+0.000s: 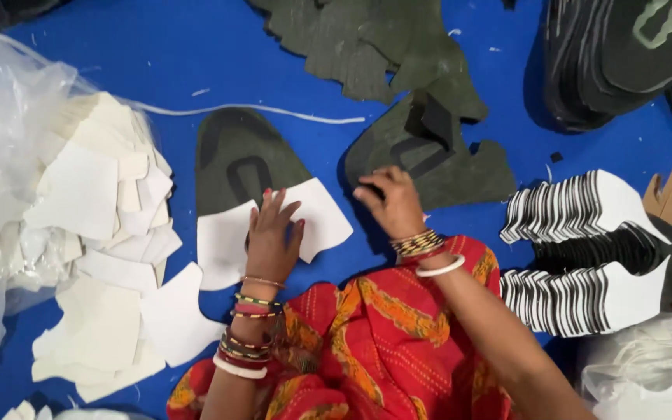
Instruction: The person repeatedly picks up white fabric pieces and layers them onto green shoe uppers by hand before setting the assemblies aside.
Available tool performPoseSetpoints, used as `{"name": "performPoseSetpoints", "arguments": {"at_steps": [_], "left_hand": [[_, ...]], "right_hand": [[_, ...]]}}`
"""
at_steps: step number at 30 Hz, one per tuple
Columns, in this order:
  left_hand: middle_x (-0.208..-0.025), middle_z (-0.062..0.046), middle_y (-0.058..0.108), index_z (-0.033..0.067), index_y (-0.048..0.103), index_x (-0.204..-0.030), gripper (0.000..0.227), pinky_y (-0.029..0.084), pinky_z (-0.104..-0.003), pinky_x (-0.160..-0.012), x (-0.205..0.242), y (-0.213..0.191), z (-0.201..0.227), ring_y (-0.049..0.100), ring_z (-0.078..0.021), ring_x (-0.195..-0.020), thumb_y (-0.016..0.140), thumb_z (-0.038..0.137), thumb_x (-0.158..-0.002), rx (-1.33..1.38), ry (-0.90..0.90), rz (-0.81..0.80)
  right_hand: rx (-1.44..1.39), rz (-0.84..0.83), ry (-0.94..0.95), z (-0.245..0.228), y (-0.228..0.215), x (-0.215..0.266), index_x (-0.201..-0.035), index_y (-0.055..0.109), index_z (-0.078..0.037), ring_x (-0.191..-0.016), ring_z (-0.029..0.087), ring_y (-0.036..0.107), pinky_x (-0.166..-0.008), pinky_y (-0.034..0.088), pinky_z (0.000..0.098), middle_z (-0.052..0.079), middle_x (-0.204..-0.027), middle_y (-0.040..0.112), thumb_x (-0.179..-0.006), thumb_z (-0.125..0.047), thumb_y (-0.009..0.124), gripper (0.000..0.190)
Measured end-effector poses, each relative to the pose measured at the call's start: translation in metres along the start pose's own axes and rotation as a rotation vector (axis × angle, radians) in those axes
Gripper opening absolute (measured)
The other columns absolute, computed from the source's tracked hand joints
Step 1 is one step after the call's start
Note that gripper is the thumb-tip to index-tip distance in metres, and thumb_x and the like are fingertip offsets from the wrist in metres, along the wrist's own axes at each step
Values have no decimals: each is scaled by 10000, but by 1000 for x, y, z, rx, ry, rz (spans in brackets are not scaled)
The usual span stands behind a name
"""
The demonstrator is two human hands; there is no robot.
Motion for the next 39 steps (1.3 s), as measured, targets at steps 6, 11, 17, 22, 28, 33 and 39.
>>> {"name": "performPoseSetpoints", "arguments": {"at_steps": [6, 11, 17, 22, 28, 33, 39], "left_hand": [[-1527, -145, 503, 119, 640, -1325, 386, 320, -567, -1174, 3, -18, 12, 376, -417, -1488, 657, 139, -939, 109, 17, 3], [-1556, -141, 484, 115, 568, -1413, 483, 356, -504, -1212, -11, -42, 47, 390, -405, -1509, 695, 148, -948, 178, 21, 18], [-1647, -228, 317, 36, 263, -1589, 1019, 273, -488, -1292, -34, -118, 182, 316, -434, -1560, 861, 367, -834, 547, 308, 52], [-1527, -303, 385, -30, 289, -1513, 1019, 291, -512, -1183, -14, -155, 204, 389, -450, -1432, 820, 385, -748, 544, 398, 134], [-1005, -91, 801, 77, 778, -1118, 268, 553, -317, -768, 44, -137, 69, 730, -228, -865, 814, 207, -886, 227, -451, -65], [-1101, -5, 730, 1, 644, -1227, 294, 527, -258, -892, 11, -168, 24, 652, -97, -990, 695, 116, -961, 1036, -442, 121], [-1023, -46, 745, -6, 680, -1184, 221, 520, -269, -843, 31, -171, -6, 638, -103, -926, 674, 117, -1000, 642, -415, 105]], "right_hand": [[-416, 495, 248, 145, -49, 10, -1031, 681, 2, -960, 140, 654, -891, 574, 322, 68, -1017, 689, -1057, -90, 645, 102], [104, 826, 317, 116, -239, 13, -1076, 706, 3, -861, 133, 626, -795, 527, 308, 46, -998, 733, -1178, -226, 605, 271], [-91, 660, 313, -75, -265, -3, -1308, 564, 56, -750, 111, 530, -684, 463, 248, 66, -973, 613, -1165, -148, 508, 256], [-713, 442, 278, -161, -226, 0, -1389, 527, 53, -891, 65, 533, -816, 446, 175, 33, -1119, 602, -1155, -299, 660, 444], [-704, 169, -24, -117, -132, -40, -1532, 342, -35, -1408, 149, 411, -1226, 322, 302, 42, -1521, 385, -963, -395, 808, 819], [-1118, -697, 459, -30, 23, 20, -1548, 452, -6, -997, 158, 477, -888, 430, 301, 55, -1111, 471, -823, -47, 827, 817], [-1410, -969, 454, -68, 37, 47, -1497, 409, -38, -1147, 47, 628, -957, 514, 260, 22, -1335, 627, -801, 71, 669, 751]]}}
Point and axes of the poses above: each hand's wrist, its own x-axis away from the middle knuckle, its own y-axis out of the palm, z = x × y, the point moved 6 cm from there along -x, towards the middle knuckle
